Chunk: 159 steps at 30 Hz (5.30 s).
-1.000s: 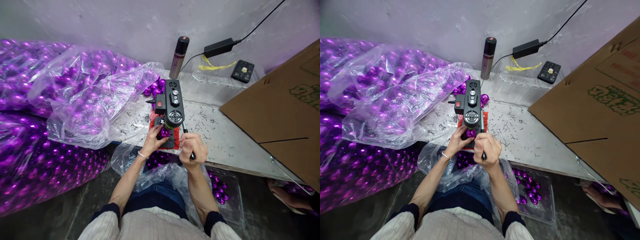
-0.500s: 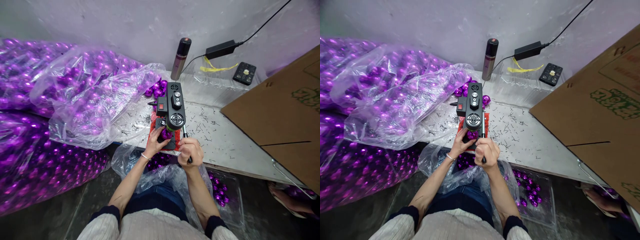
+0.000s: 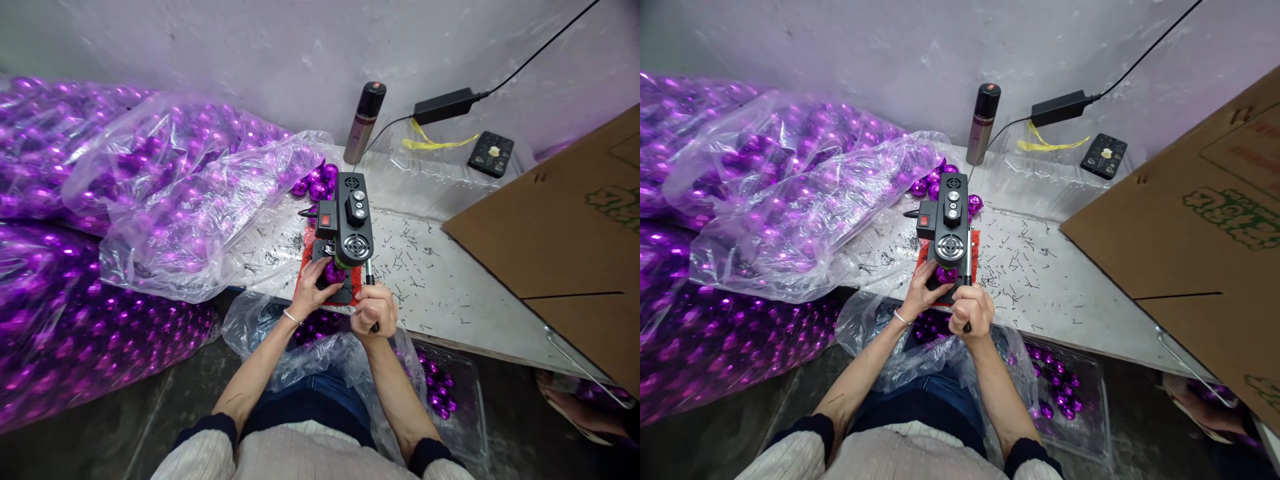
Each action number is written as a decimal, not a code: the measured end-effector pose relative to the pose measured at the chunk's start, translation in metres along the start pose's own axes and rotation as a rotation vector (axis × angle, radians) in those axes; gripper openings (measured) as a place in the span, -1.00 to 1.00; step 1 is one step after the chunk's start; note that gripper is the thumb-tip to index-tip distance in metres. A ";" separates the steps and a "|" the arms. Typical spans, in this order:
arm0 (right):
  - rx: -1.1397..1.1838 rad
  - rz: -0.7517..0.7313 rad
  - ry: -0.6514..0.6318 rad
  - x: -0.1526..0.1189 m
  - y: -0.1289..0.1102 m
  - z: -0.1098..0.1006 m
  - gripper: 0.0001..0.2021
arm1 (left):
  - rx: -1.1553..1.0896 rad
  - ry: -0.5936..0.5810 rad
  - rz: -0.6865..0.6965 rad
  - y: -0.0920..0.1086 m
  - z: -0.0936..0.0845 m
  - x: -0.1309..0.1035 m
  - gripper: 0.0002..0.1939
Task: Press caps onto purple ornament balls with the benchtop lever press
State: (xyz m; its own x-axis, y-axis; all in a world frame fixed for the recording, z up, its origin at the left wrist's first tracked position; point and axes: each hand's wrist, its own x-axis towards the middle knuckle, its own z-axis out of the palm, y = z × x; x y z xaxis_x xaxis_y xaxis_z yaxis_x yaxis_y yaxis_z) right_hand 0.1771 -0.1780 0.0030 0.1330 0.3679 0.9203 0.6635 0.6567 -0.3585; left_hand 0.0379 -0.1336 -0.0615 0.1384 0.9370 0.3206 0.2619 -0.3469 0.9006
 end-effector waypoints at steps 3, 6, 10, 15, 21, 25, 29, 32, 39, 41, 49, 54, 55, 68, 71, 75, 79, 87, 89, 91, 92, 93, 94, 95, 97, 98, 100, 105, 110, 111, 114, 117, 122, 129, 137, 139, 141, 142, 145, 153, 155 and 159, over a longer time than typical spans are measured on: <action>0.000 0.002 0.014 -0.003 0.001 0.001 -0.68 | 0.024 -0.012 -0.012 0.000 -0.001 0.000 -0.38; -0.011 -0.003 0.021 -0.006 0.003 0.003 -0.68 | 0.050 -0.018 -0.024 -0.001 0.000 0.001 -0.37; 0.008 -0.003 0.034 -0.009 0.006 0.006 -0.68 | 0.073 0.001 0.041 -0.007 0.001 0.001 -0.37; 0.059 -0.014 0.003 -0.018 0.012 0.009 -0.69 | 0.146 0.023 0.131 -0.015 0.003 0.000 -0.36; 0.057 0.036 0.023 0.002 0.000 0.006 -0.66 | 0.205 0.035 0.168 -0.019 0.005 0.004 -0.38; 0.033 0.195 -0.004 0.045 -0.021 -0.001 -0.69 | 0.185 0.032 0.198 -0.013 0.002 0.000 -0.36; 0.058 0.214 -0.037 0.065 -0.029 -0.006 -0.70 | 0.254 0.067 0.355 -0.001 -0.005 -0.038 -0.32; 0.053 0.168 -0.074 0.057 -0.026 -0.009 -0.71 | 0.374 -0.048 0.481 0.002 -0.013 -0.075 -0.26; 0.055 0.096 -0.084 0.041 -0.019 -0.011 -0.72 | 0.410 0.206 0.181 -0.011 -0.029 0.005 -0.60; 0.052 0.100 -0.087 0.041 -0.019 -0.011 -0.72 | 0.363 0.268 -0.072 -0.011 -0.032 0.065 -0.59; 0.037 0.093 -0.093 0.041 -0.019 -0.012 -0.71 | 0.244 0.107 -0.548 0.004 -0.029 0.168 -0.81; 0.025 0.090 -0.094 0.038 -0.018 -0.012 -0.72 | 0.080 0.052 -0.563 0.000 -0.031 0.165 -0.85; 0.025 0.089 -0.092 0.037 -0.018 -0.011 -0.73 | 0.035 0.049 -0.569 -0.001 -0.034 0.163 -0.85; 0.057 0.199 -0.002 0.064 -0.029 -0.003 -0.66 | -0.609 0.009 -0.525 0.001 -0.055 0.030 -0.43; 0.063 0.220 0.007 0.072 -0.033 -0.002 -0.66 | -0.417 0.042 -0.398 0.002 -0.035 0.012 -0.38; 0.078 0.203 -0.018 0.074 -0.033 -0.004 -0.68 | -0.150 -0.003 -0.255 0.004 -0.020 0.008 -0.37; 0.069 0.186 -0.042 0.072 -0.032 -0.006 -0.69 | -0.054 -0.057 -0.208 0.005 -0.022 0.010 -0.36; 0.049 0.162 -0.045 0.069 -0.030 -0.006 -0.69 | -0.290 -0.089 -0.335 0.005 -0.049 -0.007 -0.35; 0.057 0.160 -0.040 0.068 -0.029 -0.006 -0.69 | -0.309 -0.097 -0.347 0.005 -0.052 -0.009 -0.33; 0.056 0.159 -0.040 0.068 -0.029 -0.007 -0.69 | -0.299 -0.083 -0.347 0.004 -0.050 -0.008 -0.31; 0.054 0.161 -0.040 0.068 -0.029 -0.007 -0.69 | -0.281 -0.070 -0.341 0.003 -0.048 -0.007 -0.31; 0.051 0.163 -0.042 0.067 -0.029 -0.007 -0.69 | -0.250 -0.057 -0.331 0.003 -0.045 -0.006 -0.32; 0.048 0.165 -0.046 0.067 -0.029 -0.007 -0.69 | -0.209 -0.048 -0.315 0.003 -0.043 -0.004 -0.33; 0.044 0.167 -0.051 0.067 -0.029 -0.007 -0.69 | -0.160 -0.045 -0.293 0.003 -0.040 -0.002 -0.34; 0.033 0.167 -0.059 0.066 -0.029 -0.007 -0.70 | -0.050 -0.059 -0.236 0.005 -0.035 0.002 -0.36; 0.029 0.165 -0.060 0.066 -0.029 -0.007 -0.70 | 0.005 -0.072 -0.205 0.006 -0.033 0.003 -0.37; 0.031 0.162 -0.057 0.066 -0.030 -0.007 -0.70 | 0.099 -0.092 -0.144 0.007 -0.030 0.007 -0.37; 0.029 0.137 -0.065 0.065 -0.028 -0.008 -0.71 | 0.241 -0.101 -0.005 0.007 -0.025 0.012 -0.37; 0.017 0.120 -0.074 0.063 -0.026 -0.009 -0.72 | 0.306 -0.095 0.039 0.008 -0.021 0.012 -0.36; 0.018 0.117 -0.076 0.062 -0.026 -0.010 -0.73 | 0.318 -0.096 0.036 0.008 -0.020 0.012 -0.35; 0.016 0.103 -0.083 0.060 -0.026 -0.010 -0.75 | 0.302 -0.082 0.022 0.004 -0.014 0.011 -0.34; 0.012 0.096 -0.083 0.057 -0.025 -0.010 -0.76 | 0.224 -0.070 0.031 -0.003 -0.008 0.011 -0.33; 0.012 0.093 -0.076 0.048 -0.022 -0.010 -0.75 | 0.168 -0.078 0.076 -0.010 -0.006 0.009 -0.32; 0.005 0.097 -0.063 0.023 -0.016 -0.007 -0.73 | 0.191 -0.069 0.042 -0.008 -0.005 0.006 -0.35; 0.021 0.043 0.007 -0.002 -0.003 0.001 -0.68 | 0.178 -0.064 0.043 -0.008 -0.005 0.006 -0.34; 0.025 0.048 0.027 -0.005 -0.002 0.003 -0.67 | 0.185 -0.072 0.038 -0.006 -0.006 0.006 -0.34; 0.039 0.050 0.040 -0.010 0.000 0.005 -0.68 | 0.192 -0.080 0.028 -0.005 -0.007 0.006 -0.35; 0.052 0.050 0.041 -0.012 0.001 0.006 -0.68 | 0.194 -0.082 0.023 -0.004 -0.007 0.006 -0.35; 0.091 0.042 0.024 -0.022 0.008 0.008 -0.68 | 0.188 -0.081 0.017 -0.003 -0.007 0.005 -0.35; 0.026 0.066 -0.027 0.008 -0.004 -0.003 -0.66 | 0.177 -0.067 0.074 -0.009 -0.005 0.008 -0.35; 0.008 0.140 -0.042 0.032 -0.015 -0.008 -0.69 | 0.191 -0.041 0.107 -0.007 -0.006 0.001 -0.36; 0.011 0.171 -0.080 0.057 -0.027 -0.013 -0.73 | 0.320 -0.053 0.263 0.007 -0.014 -0.044 -0.39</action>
State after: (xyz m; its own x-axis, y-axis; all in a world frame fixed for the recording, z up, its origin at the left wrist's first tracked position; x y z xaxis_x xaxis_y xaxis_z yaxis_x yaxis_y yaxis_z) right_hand 0.1763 -0.1838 0.0674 0.1834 0.5259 0.8305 0.6278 0.5875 -0.5107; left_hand 0.0208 -0.1766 -0.0650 0.2875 0.8141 0.5045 0.4935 -0.5773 0.6504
